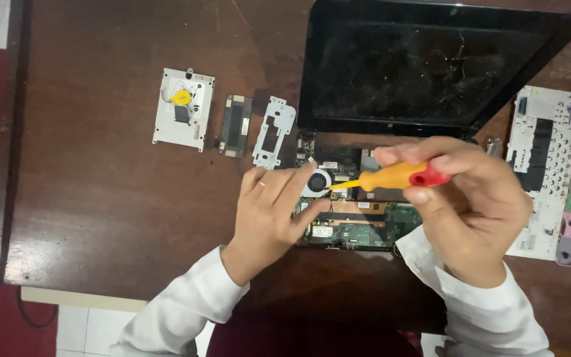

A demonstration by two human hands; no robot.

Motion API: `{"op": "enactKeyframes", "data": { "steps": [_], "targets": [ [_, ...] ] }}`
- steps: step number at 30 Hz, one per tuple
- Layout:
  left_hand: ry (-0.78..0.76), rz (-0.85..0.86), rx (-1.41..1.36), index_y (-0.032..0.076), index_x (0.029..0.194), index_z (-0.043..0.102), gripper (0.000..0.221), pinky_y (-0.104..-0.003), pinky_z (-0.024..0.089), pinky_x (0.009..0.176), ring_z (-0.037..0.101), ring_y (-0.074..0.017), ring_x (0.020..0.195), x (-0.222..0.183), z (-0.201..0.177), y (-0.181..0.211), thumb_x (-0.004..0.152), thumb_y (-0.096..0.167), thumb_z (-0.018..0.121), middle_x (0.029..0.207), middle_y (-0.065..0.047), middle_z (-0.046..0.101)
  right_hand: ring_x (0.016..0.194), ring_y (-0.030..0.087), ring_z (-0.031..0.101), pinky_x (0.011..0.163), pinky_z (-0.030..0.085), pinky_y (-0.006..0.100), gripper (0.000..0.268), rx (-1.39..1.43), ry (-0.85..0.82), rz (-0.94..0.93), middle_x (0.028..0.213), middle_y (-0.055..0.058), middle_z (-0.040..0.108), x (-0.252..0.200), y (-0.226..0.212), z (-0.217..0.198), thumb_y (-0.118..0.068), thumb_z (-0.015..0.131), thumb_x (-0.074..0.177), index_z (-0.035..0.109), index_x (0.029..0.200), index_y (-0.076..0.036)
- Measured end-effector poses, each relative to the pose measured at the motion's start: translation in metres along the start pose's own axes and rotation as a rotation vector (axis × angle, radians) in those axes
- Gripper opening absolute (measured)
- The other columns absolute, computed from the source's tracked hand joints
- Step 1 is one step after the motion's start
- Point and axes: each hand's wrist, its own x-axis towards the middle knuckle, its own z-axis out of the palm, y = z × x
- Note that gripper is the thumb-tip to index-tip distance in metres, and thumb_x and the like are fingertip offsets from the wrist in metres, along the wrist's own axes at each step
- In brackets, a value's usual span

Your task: Disassembling a laptop by removing internal components like the fan and disconnecting cables from the motherboard using a screwdriver.

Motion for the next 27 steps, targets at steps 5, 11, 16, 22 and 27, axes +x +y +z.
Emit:
{"op": "enactKeyframes", "data": {
  "steps": [5,11,16,22,27],
  "targets": [
    [0.08,0.084,-0.201,0.008,0.096,0.073,0.007,-0.034,0.036,0.086,0.066,-0.015,0.072,0.003,0.002,0.003,0.1,0.006,0.068,0.086,0.0,0.072,0.115,0.037,0.077,0.11,0.074,0.054,0.025,0.107,0.076,0.04,0.126,0.015,0.066,-0.005,-0.001,0.0,0.001,0.061,0.106,0.056,0.128,-0.011],
    [0.051,0.029,-0.211,0.008,0.099,0.067,0.009,-0.037,0.037,0.092,0.067,-0.016,0.075,-0.003,0.007,-0.002,0.104,0.007,0.06,0.093,-0.002,0.073,0.112,0.032,0.077,0.108,0.076,0.05,0.017,0.09,0.109,0.012,0.124,0.013,0.065,-0.002,-0.011,-0.005,-0.004,0.059,0.109,0.054,0.124,-0.009],
    [-0.03,-0.091,-0.082,0.017,0.096,0.069,0.007,-0.041,0.038,0.096,0.066,-0.0167,0.08,-0.031,-0.017,-0.037,0.101,0.017,0.066,0.091,0.005,0.072,0.13,0.028,0.067,0.122,0.068,0.057,0.035,0.152,0.231,0.104,0.142,0.008,0.06,-0.027,-0.014,-0.062,-0.003,0.056,0.113,0.054,0.143,-0.022],
    [0.032,-0.341,0.087,0.015,0.096,0.072,0.005,-0.042,0.041,0.087,0.063,-0.023,0.093,-0.068,-0.05,-0.09,0.095,0.012,0.075,0.096,0.004,0.073,0.135,0.029,0.063,0.126,0.064,0.053,0.036,-0.006,0.31,0.323,0.142,0.005,0.059,-0.074,-0.008,-0.114,-0.002,0.05,0.116,0.052,0.146,-0.021],
    [0.048,-0.477,0.096,0.016,0.095,0.077,0.003,-0.041,0.04,0.081,0.059,-0.0257,0.102,-0.072,-0.036,-0.102,0.093,0.015,0.076,0.1,0.002,0.072,0.136,0.03,0.066,0.126,0.064,0.052,0.032,-0.083,0.476,0.318,0.142,0.006,0.061,-0.113,0.016,-0.136,-0.002,0.052,0.119,0.053,0.147,-0.018]
  ]
}}
